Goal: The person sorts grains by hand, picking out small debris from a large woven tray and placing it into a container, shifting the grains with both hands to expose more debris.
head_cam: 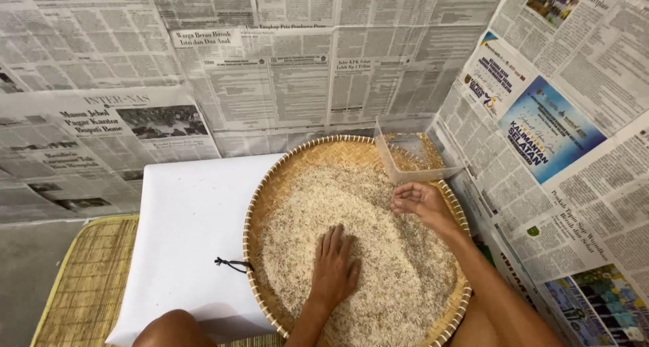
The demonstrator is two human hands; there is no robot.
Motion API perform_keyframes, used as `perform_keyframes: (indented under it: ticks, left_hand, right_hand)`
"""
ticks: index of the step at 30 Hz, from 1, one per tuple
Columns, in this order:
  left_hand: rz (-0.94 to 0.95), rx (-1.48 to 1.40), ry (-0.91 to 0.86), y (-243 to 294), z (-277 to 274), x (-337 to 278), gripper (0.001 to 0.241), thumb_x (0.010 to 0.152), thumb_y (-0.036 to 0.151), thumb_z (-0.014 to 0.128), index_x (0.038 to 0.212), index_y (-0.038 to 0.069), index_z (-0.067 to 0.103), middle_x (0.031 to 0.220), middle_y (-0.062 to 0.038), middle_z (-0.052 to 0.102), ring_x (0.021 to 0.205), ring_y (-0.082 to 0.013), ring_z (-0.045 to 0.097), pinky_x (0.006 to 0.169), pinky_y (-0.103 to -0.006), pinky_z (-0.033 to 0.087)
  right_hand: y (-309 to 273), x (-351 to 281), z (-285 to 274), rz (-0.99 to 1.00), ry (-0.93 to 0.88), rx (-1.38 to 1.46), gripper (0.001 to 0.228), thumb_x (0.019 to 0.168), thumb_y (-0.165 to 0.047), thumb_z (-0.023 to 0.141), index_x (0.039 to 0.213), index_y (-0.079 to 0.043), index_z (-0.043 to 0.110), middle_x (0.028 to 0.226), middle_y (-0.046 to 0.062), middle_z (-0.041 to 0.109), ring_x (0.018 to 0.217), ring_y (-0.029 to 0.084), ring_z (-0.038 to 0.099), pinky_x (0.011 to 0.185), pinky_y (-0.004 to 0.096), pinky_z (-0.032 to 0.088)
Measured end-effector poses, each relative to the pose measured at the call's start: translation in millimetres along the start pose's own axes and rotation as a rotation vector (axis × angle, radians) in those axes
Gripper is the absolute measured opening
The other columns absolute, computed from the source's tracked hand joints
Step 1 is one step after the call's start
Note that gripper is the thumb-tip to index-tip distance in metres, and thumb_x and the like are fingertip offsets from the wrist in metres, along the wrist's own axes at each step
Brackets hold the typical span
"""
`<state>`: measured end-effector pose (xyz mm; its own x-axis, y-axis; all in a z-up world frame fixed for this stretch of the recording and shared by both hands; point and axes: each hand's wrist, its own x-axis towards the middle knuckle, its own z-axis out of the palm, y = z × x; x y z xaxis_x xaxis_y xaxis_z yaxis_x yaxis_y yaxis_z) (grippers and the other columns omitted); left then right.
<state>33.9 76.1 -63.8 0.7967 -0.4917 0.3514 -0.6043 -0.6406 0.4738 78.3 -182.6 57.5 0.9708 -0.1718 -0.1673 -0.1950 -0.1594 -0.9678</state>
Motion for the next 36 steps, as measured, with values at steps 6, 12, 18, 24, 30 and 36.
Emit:
perform_keyframes:
  ticks: [6, 12, 18, 24, 30, 36]
  left_hand:
    - [-0.028, -0.021, -0.010, -8.4, 8.7, 4.8, 0.044, 0.096, 0.030, 0.059, 0.133, 0.009, 0.049, 0.158, -0.029, 0.029, 0.149, -0.0463, 0.024, 0.123, -0.0582, 0.012]
    - [-0.081, -0.135, -0.006, -1.6, -1.3, 5.3, 0.041, 0.091, 0.022, 0.064, 0.129, 0.008, 0.055, 0.157, -0.030, 0.031, 0.149, -0.0472, 0.025, 0.122, -0.0599, 0.012]
    - [-0.194, -0.175, -0.025, 1.2, -6.7, 9.1, 0.091, 0.096, 0.062, 0.048, 0.163, 0.020, 0.003, 0.169, -0.018, -0.014, 0.157, -0.0382, -0.006, 0.123, -0.0564, 0.004]
    - [-0.276, -0.113, -0.040, 3.5, -1.3, 22.0, 0.107, 0.086, 0.084, 0.022, 0.162, 0.011, 0.008, 0.168, -0.024, -0.012, 0.156, -0.0379, -0.009, 0.123, -0.0538, -0.006]
    - [-0.223, -0.102, 0.083, -12.4, 32.5, 20.0, 0.074, 0.095, 0.041, 0.067, 0.153, 0.008, 0.036, 0.167, -0.022, 0.016, 0.153, -0.0415, 0.015, 0.122, -0.0583, 0.012]
    - [-0.187, -0.087, 0.156, -7.0, 25.3, 19.3, 0.054, 0.092, 0.026, 0.073, 0.138, 0.004, 0.053, 0.156, -0.028, 0.038, 0.146, -0.0436, 0.033, 0.121, -0.0611, 0.018]
  right_hand:
    - [-63.1, 21.5, -26.8, -0.176, 0.216, -0.472, 0.015, 0.084, 0.001, 0.078, 0.096, -0.008, 0.076, 0.096, 0.007, 0.080, 0.084, 0.018, 0.074, 0.081, 0.031, 0.064]
    - [-105.5, 57.6, -37.6, -0.086, 0.263, -0.817, 0.017, 0.093, -0.010, 0.067, 0.106, -0.017, 0.075, 0.152, -0.003, 0.054, 0.139, 0.033, 0.048, 0.118, 0.063, 0.032]
    - [-91.0, 25.8, -33.1, -0.531, 0.260, -0.588, 0.027, 0.092, 0.006, 0.062, 0.114, -0.006, 0.071, 0.112, 0.014, 0.075, 0.080, 0.023, 0.070, 0.073, 0.037, 0.062]
    - [-39.9, -2.3, -9.8, 0.137, -0.361, -0.930, 0.028, 0.093, -0.020, 0.068, 0.120, -0.017, 0.071, 0.105, 0.004, 0.080, 0.089, 0.014, 0.076, 0.080, 0.028, 0.065]
    - [45.3, 8.6, 14.9, -0.022, -0.269, -0.964, 0.006, 0.093, -0.017, 0.068, 0.095, -0.016, 0.073, 0.098, 0.000, 0.073, 0.076, 0.012, 0.066, 0.074, 0.025, 0.058]
    - [41.7, 14.7, 48.7, -0.355, -0.240, -1.002, 0.017, 0.095, -0.014, 0.060, 0.106, -0.011, 0.074, 0.113, 0.004, 0.074, 0.097, 0.022, 0.072, 0.094, 0.042, 0.059]
